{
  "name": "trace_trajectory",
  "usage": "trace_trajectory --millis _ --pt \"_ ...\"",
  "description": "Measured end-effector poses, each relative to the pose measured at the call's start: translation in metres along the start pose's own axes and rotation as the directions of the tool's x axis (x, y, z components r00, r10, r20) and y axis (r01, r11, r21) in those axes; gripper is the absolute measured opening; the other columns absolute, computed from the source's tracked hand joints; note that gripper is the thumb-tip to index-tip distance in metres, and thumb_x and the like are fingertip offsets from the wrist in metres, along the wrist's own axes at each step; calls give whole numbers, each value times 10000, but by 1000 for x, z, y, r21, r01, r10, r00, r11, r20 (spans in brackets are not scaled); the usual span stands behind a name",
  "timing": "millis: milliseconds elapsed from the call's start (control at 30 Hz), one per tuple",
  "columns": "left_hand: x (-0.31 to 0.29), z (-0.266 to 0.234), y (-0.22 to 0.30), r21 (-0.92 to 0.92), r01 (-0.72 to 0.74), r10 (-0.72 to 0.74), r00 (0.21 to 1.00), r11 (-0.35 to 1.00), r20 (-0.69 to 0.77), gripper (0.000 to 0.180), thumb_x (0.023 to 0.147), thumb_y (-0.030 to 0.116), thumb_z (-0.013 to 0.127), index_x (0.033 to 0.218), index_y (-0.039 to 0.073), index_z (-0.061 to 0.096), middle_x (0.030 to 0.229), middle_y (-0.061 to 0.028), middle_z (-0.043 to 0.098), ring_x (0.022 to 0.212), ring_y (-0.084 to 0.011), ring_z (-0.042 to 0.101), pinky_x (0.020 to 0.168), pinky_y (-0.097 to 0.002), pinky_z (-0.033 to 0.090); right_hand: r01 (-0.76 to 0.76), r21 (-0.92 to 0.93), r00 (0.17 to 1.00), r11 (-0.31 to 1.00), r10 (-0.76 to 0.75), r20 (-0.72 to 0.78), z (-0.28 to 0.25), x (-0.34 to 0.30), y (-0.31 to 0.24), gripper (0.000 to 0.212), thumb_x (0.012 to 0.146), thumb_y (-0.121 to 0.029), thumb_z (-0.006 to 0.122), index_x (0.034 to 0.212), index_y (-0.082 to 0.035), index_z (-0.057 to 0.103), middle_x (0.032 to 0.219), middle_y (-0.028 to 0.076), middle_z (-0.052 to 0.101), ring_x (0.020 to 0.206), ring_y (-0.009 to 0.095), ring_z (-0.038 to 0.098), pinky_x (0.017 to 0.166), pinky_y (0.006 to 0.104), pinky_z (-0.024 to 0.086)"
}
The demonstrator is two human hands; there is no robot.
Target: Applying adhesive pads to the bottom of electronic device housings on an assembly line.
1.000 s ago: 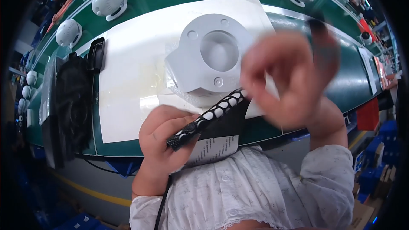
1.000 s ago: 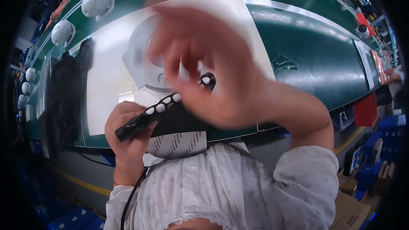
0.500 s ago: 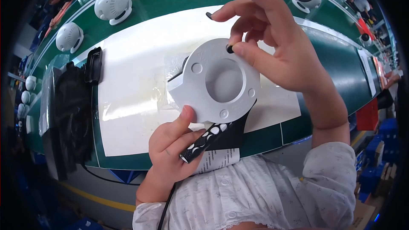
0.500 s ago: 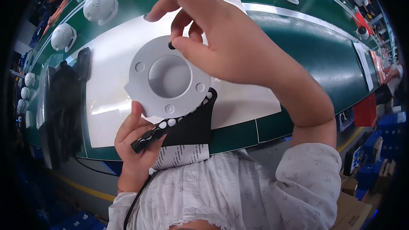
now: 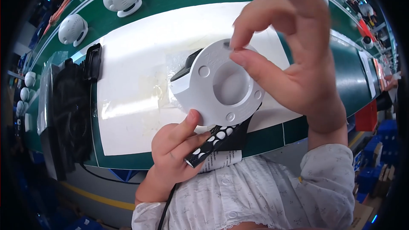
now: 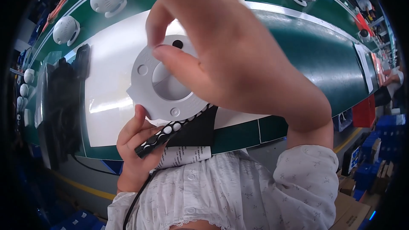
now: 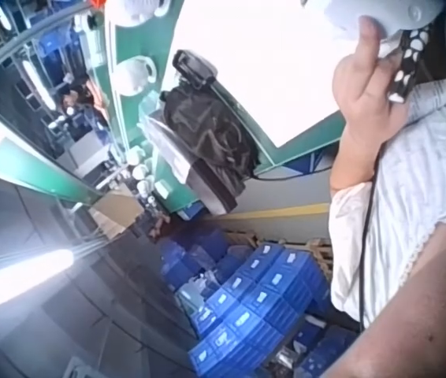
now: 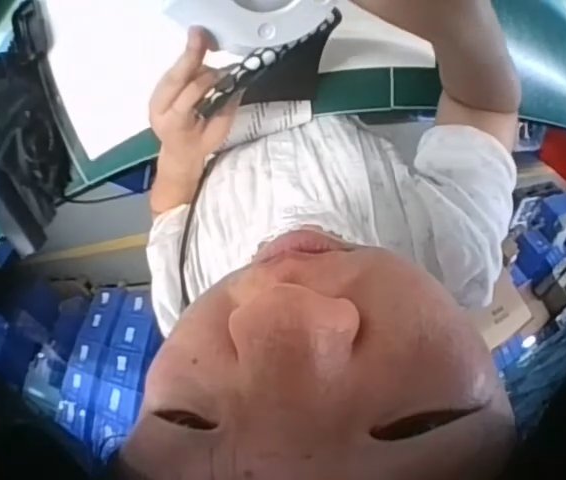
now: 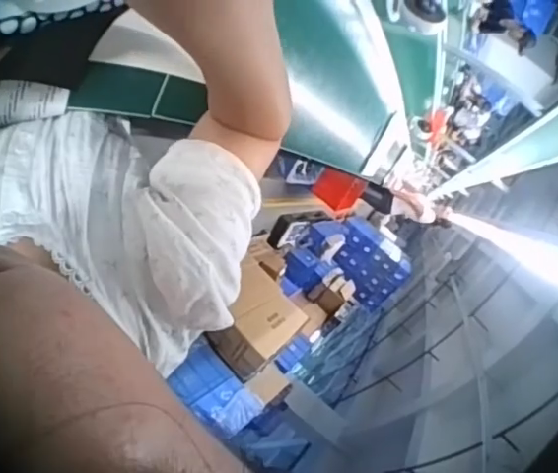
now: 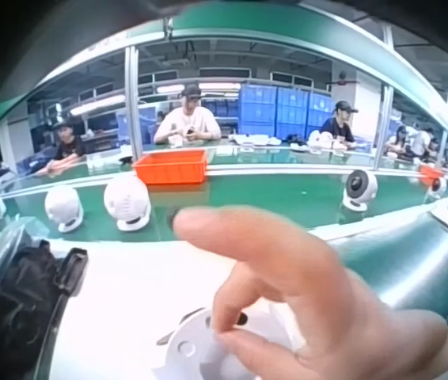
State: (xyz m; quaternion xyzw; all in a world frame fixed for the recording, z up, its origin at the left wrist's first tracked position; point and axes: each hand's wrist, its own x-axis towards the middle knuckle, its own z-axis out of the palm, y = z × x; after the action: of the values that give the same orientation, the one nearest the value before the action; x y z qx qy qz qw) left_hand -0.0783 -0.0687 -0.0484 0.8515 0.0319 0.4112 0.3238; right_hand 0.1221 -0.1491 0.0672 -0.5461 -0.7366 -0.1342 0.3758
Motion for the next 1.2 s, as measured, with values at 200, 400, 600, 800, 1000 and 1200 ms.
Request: trace_trajectory --millis 200,400,600,800,1000,1200 --pt "5 -11 2 14 36 -36 999 999 30 212 577 -57 664 787 -54 632 1195 -230 465 642 -179 595 623 -251 479 -204 350 974 914 153 169 27 17 -8 599 690 38 540 1230 -126 341 764 73 564 756 252 548 797 356 397" --pt "2 -20 2 -26 58 -57 998 998 30 240 573 -67 657 811 -57 629 1194 -247 457 681 -193 614 640 -257 482 -206 207 964 956 163 209 30 22 -20 607 727 64 508 1283 -54 297 760 45 495 807 141 533 841 312 413" --pt "-4 -28 8 -39 50 -49 999 998 21 218 581 -63 664 795 -62 618 1187 -266 453 696 -203 620 645 -258 481 14 -198 947 980 50 317 16 21 -48 551 685 58 583 1196 -83 434 1011 60 579 887 218 576 940 418 309" --pt "-8 -33 23 -21 96 -96 995 995 24 170 595 -53 664 753 -65 604 1176 -269 462 638 -189 606 619 -247 474 26 -172 999 985 -21 32 9 -5 -44 277 691 -45 642 951 -84 555 1126 122 484 1137 317 407 976 424 245" --pt "-6 -39 37 -57 47 -48 999 997 -23 156 595 -52 661 738 -62 597 1186 -266 455 559 -144 555 570 -228 449 -272 98 946 957 247 209 15 -25 -76 77 716 -57 619 779 -59 576 1243 152 382 1259 326 213 958 401 277" --pt "-8 -40 41 -106 25 -31 998 994 -55 156 594 -67 643 741 -65 591 1193 -271 446 559 -132 539 567 -225 436 -216 -65 966 974 223 132 13 -39 -91 118 775 -179 595 814 -68 607 1230 156 428 1241 324 264 968 399 247"
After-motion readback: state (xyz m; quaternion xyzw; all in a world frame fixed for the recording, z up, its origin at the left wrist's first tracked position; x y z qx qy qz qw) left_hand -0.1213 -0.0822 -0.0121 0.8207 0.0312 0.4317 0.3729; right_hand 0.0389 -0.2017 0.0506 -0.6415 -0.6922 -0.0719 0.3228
